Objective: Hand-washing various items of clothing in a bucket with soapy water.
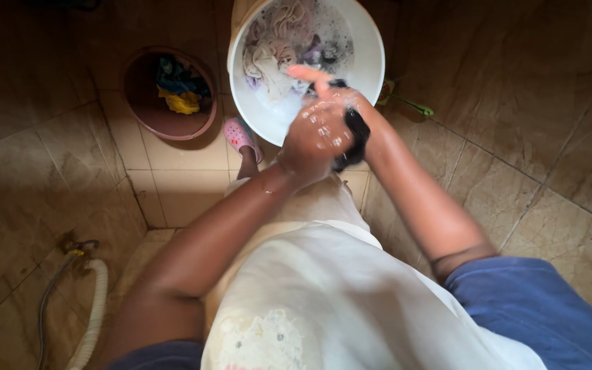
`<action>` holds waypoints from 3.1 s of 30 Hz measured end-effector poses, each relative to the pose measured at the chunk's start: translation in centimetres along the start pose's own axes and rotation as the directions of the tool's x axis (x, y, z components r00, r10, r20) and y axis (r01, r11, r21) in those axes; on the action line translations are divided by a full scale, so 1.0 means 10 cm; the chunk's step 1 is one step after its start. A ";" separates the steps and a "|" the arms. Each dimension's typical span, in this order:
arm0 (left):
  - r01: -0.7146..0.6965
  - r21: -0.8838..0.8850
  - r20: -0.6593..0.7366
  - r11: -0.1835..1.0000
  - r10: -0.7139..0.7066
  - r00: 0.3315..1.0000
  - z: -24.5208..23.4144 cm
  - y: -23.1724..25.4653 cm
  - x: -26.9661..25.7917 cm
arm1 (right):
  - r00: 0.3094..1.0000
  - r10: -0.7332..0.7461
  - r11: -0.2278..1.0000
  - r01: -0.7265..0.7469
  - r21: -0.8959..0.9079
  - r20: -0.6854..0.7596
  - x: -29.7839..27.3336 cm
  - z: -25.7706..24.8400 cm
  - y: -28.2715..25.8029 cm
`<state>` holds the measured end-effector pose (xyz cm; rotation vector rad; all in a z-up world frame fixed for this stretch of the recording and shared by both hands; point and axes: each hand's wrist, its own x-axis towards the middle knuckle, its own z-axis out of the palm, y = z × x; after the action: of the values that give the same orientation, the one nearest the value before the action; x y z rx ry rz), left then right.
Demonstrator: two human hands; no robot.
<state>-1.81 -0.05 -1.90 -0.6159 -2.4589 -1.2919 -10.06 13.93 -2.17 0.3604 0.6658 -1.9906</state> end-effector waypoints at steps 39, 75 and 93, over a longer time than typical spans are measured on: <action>0.491 -0.355 -0.160 0.796 -0.569 0.807 -1.10 0.14 -0.78 | 0.974 0.200 0.934 -0.222 -0.280 -0.105 0.63 0.04 1.28; 0.671 -0.717 0.474 -0.189 -0.838 0.270 -0.33 -0.62 -2.10 | 0.860 -0.320 -0.152 -0.460 -0.875 -0.396 1.40 -3.13 1.83; 0.614 -0.632 0.613 -0.472 -0.790 0.023 0.22 -0.65 -1.11 | 0.926 -0.306 0.604 0.011 -0.797 -0.219 -0.14 -0.04 0.97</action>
<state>4.44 -4.13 -12.64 1.7202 -1.3083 -2.9902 -0.90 11.45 -4.70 0.0842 1.7755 -1.5858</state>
